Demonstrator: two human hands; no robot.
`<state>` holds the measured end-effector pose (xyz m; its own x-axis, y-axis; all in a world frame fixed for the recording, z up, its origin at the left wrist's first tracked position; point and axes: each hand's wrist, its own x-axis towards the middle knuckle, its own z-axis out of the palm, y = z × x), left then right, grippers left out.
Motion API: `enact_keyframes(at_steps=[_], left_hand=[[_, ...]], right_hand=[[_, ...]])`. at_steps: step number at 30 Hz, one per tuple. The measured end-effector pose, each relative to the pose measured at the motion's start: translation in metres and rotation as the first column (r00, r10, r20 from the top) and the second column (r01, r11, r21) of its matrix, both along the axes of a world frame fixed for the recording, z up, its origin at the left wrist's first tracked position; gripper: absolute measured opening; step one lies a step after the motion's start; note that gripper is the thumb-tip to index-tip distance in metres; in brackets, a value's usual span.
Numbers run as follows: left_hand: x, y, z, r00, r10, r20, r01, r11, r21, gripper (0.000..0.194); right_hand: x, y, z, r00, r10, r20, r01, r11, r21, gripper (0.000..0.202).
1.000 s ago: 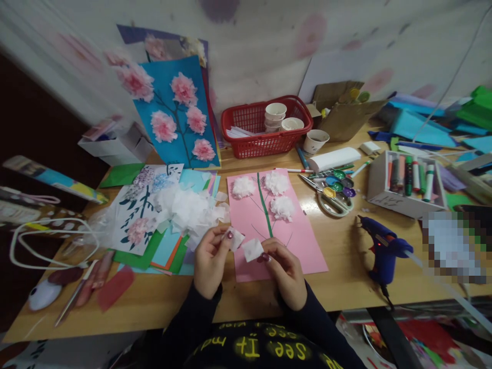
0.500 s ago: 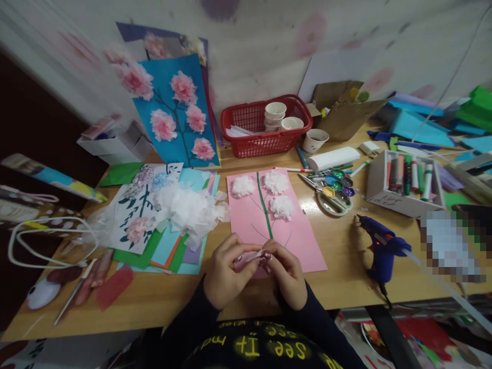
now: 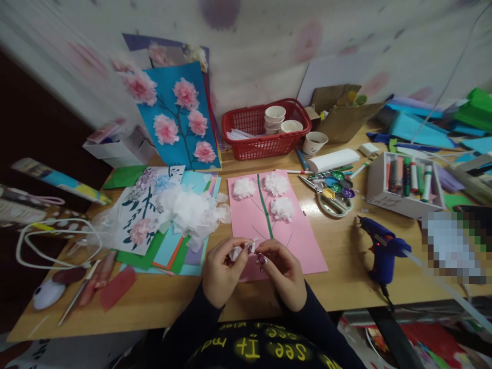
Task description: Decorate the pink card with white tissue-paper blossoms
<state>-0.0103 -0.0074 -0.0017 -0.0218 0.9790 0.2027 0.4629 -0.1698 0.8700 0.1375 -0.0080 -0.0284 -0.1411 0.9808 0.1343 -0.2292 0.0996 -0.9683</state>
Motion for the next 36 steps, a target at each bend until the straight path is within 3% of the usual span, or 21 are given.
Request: enact_keyframes(at_steps=[9,15,22,36], left_hand=[[-0.001,0.0,0.006,0.998,0.058,0.023,-0.059,0.997,0.046,0.011],[-0.004,-0.002,0.011,0.998,-0.043,-0.039,0.043,0.999,0.008,0.011],[-0.005,0.0,0.012,0.987,-0.141,-0.081,0.15,0.981,0.119,0.013],[-0.004,0.001,0.003,0.972,-0.206,-0.115,0.213,0.976,0.055,0.015]], right_hand=[[0.002,-0.003,-0.001,0.995,0.015,0.095,-0.017,1.0,0.024,0.004],[0.002,-0.005,0.002,0.997,0.035,0.063,-0.036,0.999,0.009,0.006],[0.001,-0.002,0.004,0.992,0.128,-0.015,-0.129,0.987,-0.093,0.017],[0.001,0.001,0.008,0.99,0.105,0.094,-0.102,0.994,-0.037,0.018]])
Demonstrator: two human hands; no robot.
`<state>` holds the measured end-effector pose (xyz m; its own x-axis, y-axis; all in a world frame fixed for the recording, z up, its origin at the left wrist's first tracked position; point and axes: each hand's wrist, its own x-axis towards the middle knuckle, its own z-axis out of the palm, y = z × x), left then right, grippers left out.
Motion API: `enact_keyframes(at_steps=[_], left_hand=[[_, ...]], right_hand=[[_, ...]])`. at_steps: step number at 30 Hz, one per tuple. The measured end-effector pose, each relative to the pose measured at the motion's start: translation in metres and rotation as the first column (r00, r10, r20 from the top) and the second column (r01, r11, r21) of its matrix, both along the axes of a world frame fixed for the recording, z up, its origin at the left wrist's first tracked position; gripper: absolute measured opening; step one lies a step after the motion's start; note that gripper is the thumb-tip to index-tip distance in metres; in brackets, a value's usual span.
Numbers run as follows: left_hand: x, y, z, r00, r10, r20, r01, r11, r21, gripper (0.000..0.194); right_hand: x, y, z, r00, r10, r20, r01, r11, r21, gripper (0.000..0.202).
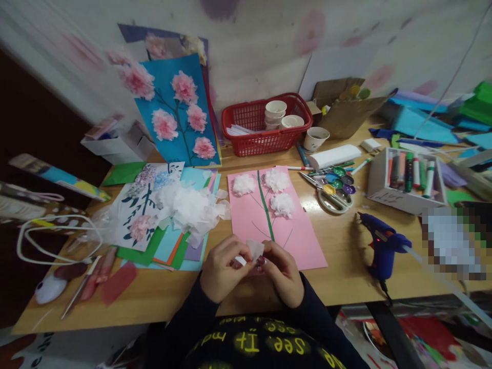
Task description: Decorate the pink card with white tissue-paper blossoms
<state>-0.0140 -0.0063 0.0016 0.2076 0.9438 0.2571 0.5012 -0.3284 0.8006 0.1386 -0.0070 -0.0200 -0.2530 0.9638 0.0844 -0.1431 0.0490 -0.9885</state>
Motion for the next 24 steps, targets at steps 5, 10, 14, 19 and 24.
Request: enact_keyframes(at_steps=[5,10,14,19,24], left_hand=[[-0.001,0.0,0.006,1.0,0.005,-0.027,-0.006,1.0,-0.024,0.009],[-0.007,-0.005,0.011,1.0,0.003,-0.009,-0.003,0.996,-0.085,0.011],[-0.007,-0.006,0.009,1.0,0.009,0.005,-0.009,0.999,-0.041,0.021],[-0.004,-0.004,0.004,1.0,0.02,-0.001,-0.02,0.999,0.031,0.019],[-0.002,-0.004,0.005,0.997,0.075,0.003,-0.075,0.996,-0.05,0.011]], right_hand=[[0.001,0.0,-0.002,0.999,-0.006,-0.032,0.005,1.0,-0.008,0.016],[0.002,0.0,-0.004,0.998,-0.031,-0.06,0.028,0.998,-0.063,0.02],[0.001,0.0,-0.003,0.998,-0.021,-0.066,0.016,0.998,-0.062,0.019],[0.0,0.001,-0.001,0.997,-0.031,-0.067,0.027,0.998,-0.063,0.022],[-0.001,0.001,-0.001,0.997,-0.029,-0.071,0.025,0.998,-0.058,0.022]])
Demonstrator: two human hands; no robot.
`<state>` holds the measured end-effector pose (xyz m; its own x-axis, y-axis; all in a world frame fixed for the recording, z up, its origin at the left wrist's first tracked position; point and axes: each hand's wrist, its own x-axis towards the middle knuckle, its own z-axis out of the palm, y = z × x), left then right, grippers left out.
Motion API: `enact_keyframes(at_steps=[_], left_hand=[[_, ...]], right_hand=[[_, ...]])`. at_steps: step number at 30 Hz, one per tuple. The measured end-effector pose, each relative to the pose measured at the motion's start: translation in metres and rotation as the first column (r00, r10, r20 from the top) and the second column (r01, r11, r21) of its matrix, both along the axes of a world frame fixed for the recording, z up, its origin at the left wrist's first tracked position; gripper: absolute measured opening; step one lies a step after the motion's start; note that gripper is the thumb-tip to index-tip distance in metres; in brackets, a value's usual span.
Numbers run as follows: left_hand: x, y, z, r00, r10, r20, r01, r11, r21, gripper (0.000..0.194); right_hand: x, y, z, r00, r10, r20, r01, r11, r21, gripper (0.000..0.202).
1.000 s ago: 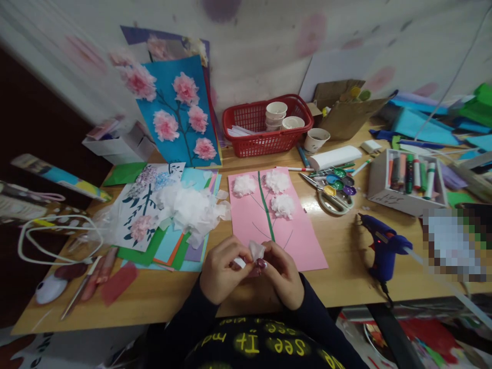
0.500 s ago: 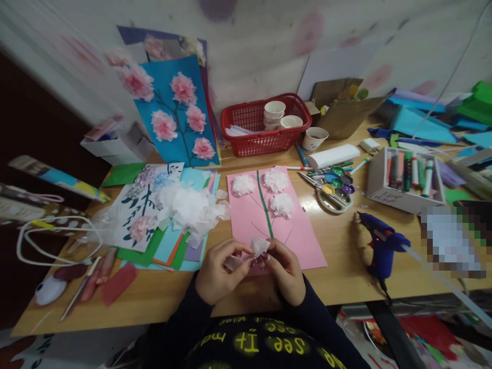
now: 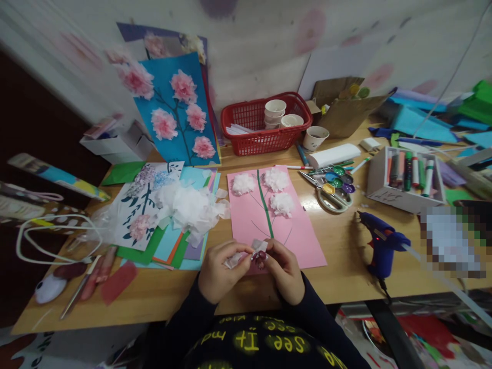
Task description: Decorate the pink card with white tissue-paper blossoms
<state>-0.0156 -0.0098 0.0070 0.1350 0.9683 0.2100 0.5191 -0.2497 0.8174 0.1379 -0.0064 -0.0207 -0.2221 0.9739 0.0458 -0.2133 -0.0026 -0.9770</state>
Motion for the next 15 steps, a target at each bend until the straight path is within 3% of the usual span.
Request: enact_keyframes(at_steps=[4,10,15], left_hand=[[0.0003,-0.0002,-0.0009,0.999,0.026,0.025,-0.024,0.994,-0.106,0.007],[-0.0016,-0.0007,-0.0016,0.994,-0.006,0.106,0.036,0.96,-0.279,0.004],[-0.0015,-0.001,0.0038,0.986,-0.054,0.16,0.103,0.942,-0.319,0.005]], right_hand=[[0.0016,-0.0002,-0.0001,0.999,0.039,0.019,-0.039,0.999,0.02,0.021],[0.005,-0.0014,0.0,0.993,0.099,0.069,-0.103,0.993,0.062,0.026],[0.0069,-0.0016,0.001,0.988,0.139,0.074,-0.143,0.988,0.063,0.027]])
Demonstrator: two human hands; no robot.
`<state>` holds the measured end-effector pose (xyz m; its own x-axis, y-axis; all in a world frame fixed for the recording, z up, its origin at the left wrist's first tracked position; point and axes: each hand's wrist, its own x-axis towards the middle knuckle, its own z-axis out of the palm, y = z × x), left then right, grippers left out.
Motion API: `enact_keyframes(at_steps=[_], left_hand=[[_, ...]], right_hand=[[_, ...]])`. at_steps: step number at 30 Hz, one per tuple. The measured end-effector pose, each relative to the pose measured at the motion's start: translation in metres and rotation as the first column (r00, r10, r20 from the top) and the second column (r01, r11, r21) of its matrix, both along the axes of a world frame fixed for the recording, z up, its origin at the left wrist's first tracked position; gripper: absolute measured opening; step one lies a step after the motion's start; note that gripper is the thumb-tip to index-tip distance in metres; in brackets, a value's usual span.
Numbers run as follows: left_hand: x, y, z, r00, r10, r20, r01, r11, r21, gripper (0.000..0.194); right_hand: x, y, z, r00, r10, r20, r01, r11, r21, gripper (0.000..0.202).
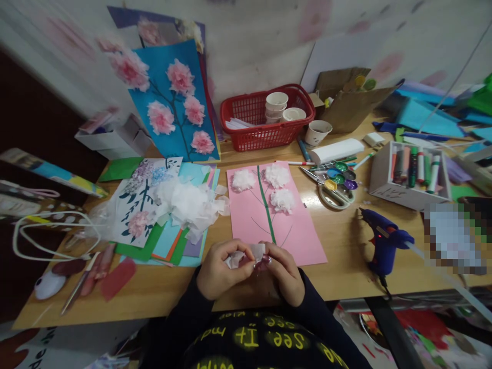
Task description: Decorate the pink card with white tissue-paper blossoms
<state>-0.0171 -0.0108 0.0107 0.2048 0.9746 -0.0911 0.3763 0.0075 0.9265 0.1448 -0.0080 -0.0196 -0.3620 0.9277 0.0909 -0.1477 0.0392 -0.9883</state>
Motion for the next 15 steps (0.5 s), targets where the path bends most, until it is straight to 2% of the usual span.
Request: enact_keyframes(at_steps=[5,9,12,15], left_hand=[[0.0004,0.0018,0.0044,0.999,-0.034,-0.001,0.034,0.999,0.008,0.006],[-0.0015,0.0024,0.0029,0.999,-0.006,0.032,0.006,1.0,-0.011,0.007],[-0.0018,0.0012,0.0017,0.993,0.041,0.11,-0.035,0.998,-0.06,0.024],[0.0006,-0.0004,0.0012,0.993,0.092,0.076,-0.092,0.996,-0.004,0.035]], right_hand=[[0.001,-0.0001,0.0011,0.999,0.047,-0.024,-0.048,0.999,-0.018,0.03],[0.0001,0.0001,0.0014,1.0,0.017,-0.018,-0.017,1.0,-0.015,0.028],[-0.0013,0.0003,0.0011,1.0,-0.003,0.014,0.003,1.0,0.022,0.025],[-0.0029,0.0002,0.0003,0.998,-0.025,0.061,0.02,0.997,0.077,0.023]])
